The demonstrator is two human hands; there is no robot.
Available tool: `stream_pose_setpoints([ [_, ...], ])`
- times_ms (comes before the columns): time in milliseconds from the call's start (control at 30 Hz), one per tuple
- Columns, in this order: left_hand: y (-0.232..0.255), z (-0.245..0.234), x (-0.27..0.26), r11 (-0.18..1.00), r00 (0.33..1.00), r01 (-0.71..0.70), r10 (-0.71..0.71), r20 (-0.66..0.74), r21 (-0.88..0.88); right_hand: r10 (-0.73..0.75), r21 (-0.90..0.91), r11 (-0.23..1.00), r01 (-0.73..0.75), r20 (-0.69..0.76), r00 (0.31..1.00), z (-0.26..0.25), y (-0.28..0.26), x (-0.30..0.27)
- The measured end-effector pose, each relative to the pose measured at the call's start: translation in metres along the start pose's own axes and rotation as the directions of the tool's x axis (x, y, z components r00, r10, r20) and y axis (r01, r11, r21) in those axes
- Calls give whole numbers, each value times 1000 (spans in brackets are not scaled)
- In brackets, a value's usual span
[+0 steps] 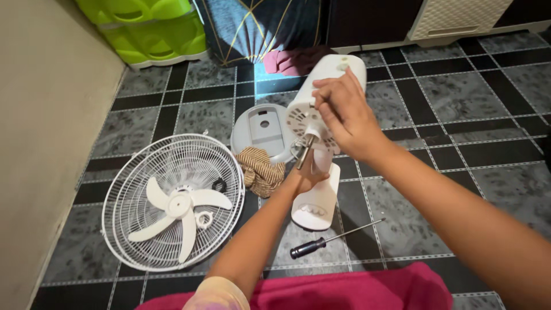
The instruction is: The person uses a screwdriver to remove screws from the back of a fan motor housing, then attaches the motor to the fan base and secures it with a knob.
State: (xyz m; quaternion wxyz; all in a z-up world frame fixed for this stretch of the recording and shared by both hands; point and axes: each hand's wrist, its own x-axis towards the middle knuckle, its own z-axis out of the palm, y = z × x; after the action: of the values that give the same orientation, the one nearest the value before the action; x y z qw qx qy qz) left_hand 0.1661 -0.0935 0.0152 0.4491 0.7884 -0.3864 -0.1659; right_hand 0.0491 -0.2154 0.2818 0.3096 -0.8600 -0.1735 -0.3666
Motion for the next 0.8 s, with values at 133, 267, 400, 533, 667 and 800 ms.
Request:
stream_pose_setpoints([
  [133, -49, 20, -41, 942, 941, -268, 301, -152, 202, -10, 4, 1000, 10, -18, 1000, 3, -4, 1],
  [267, -117, 62, -85, 953, 897, 293, -301, -323, -73, 9, 19, 1000, -8, -41, 999, -5, -6, -7],
  [400, -148, 87, -95, 692, 881, 306, -466, -81, -653, -6, 28, 1000, 7, -34, 999, -8, -9, -11],
  [533, -137, 85, -100, 901, 875, 372, -421, -240, -222, 7, 25, 1000, -7, -18, 1000, -8, -13, -13],
  [667, -113, 77, -104, 935, 880, 353, -340, -333, -24, 6, 28, 1000, -6, -5, 1000, -7, -15, -15],
  [800, -91, 62, -105, 938, 914, 283, -328, -240, -201, 3, 13, 1000, -2, -22, 1000, -8, -15, -15],
])
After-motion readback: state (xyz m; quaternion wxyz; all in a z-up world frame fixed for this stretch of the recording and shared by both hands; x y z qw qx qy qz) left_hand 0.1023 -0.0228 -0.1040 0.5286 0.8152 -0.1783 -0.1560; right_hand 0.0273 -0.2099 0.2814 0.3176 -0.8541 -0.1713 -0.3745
